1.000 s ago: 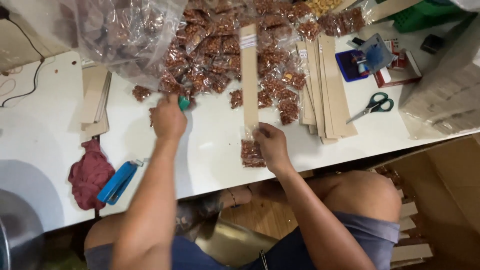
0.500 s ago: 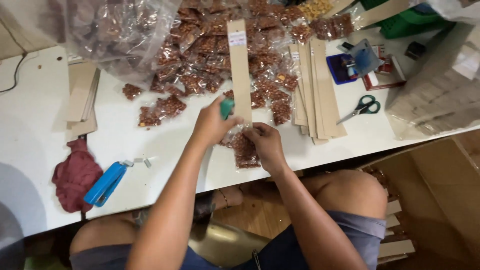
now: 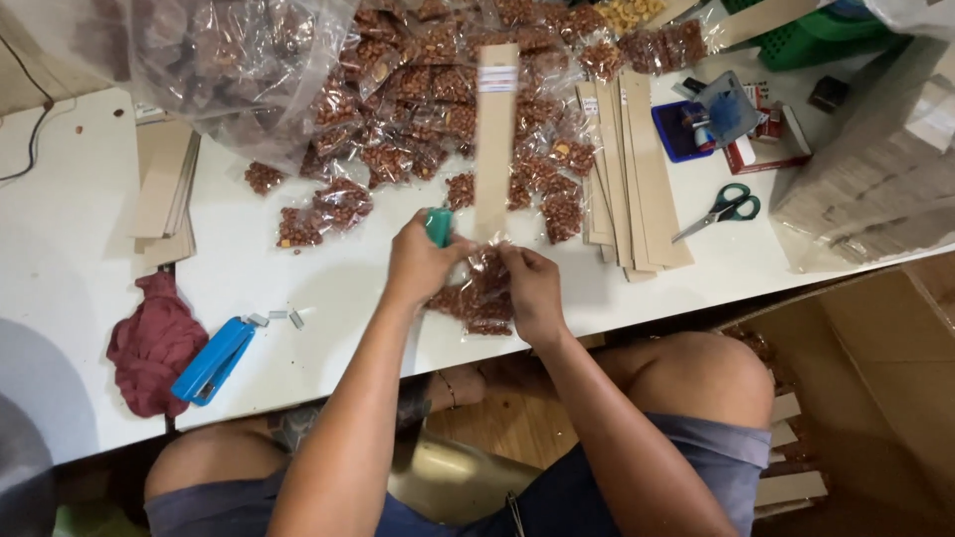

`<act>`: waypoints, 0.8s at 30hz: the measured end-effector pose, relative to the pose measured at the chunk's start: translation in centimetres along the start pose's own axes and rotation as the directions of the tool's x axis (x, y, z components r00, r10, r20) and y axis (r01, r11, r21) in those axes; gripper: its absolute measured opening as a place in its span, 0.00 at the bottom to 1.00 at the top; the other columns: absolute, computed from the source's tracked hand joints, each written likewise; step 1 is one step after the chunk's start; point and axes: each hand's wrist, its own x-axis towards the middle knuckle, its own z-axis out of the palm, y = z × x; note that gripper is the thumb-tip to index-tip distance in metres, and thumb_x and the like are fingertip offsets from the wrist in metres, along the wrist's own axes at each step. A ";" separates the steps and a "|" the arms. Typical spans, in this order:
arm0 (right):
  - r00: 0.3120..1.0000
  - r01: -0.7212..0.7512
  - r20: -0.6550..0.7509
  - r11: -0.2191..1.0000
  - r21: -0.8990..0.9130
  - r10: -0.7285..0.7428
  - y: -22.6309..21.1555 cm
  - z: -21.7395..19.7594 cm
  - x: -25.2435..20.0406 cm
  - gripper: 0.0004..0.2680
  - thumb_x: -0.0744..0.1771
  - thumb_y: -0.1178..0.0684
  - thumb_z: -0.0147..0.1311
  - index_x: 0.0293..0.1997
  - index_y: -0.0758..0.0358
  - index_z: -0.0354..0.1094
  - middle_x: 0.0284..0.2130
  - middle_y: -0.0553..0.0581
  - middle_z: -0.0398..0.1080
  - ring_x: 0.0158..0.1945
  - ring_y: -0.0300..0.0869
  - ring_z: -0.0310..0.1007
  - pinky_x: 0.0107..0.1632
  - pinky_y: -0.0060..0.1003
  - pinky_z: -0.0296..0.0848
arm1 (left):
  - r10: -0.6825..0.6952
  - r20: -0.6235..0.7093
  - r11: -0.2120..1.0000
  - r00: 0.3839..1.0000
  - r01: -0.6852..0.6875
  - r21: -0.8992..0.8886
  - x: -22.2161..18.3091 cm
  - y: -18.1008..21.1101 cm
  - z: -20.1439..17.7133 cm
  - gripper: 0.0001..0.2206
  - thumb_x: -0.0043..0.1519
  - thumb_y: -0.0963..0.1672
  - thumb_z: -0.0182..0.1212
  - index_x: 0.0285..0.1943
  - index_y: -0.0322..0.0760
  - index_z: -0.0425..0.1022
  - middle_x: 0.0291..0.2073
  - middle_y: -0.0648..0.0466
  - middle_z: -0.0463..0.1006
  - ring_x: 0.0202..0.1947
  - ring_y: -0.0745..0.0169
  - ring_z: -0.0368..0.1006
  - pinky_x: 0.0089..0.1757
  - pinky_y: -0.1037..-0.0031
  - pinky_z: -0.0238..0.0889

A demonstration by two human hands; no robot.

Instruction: The person is stapling small plastic bags of peanuts onto cardboard strips to create retail display units.

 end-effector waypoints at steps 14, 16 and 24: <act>0.998 0.018 0.061 0.999 -0.043 -0.015 4.6 -0.5 3.5 0.10 0.66 0.55 0.60 0.46 0.73 0.75 0.29 0.65 0.75 0.34 0.46 0.75 0.33 0.48 0.77 | -0.052 -0.149 0.986 0.987 0.027 -0.165 -0.5 1.3 0.8 0.11 0.60 0.45 0.67 0.47 0.38 0.74 0.36 0.52 0.83 0.41 0.52 0.80 0.47 0.61 0.72; 0.998 0.031 0.057 0.997 -0.071 -0.027 4.8 -0.1 2.2 0.11 0.66 0.55 0.60 0.47 0.74 0.75 0.30 0.65 0.75 0.35 0.45 0.74 0.34 0.46 0.77 | -0.104 -0.241 0.955 0.965 0.029 -0.294 -0.5 2.1 1.2 0.09 0.67 0.46 0.58 0.49 0.36 0.73 0.38 0.48 0.82 0.40 0.52 0.79 0.46 0.61 0.73; 0.976 0.211 0.096 0.957 -0.199 -0.195 3.4 1.3 -2.0 0.07 0.67 0.56 0.58 0.46 0.69 0.77 0.27 0.61 0.76 0.32 0.39 0.71 0.36 0.38 0.74 | -0.152 -0.425 0.924 0.892 -0.025 -0.382 0.9 0.5 3.3 0.25 0.65 0.59 0.52 0.36 0.35 0.77 0.32 0.43 0.81 0.43 0.42 0.78 0.49 0.55 0.66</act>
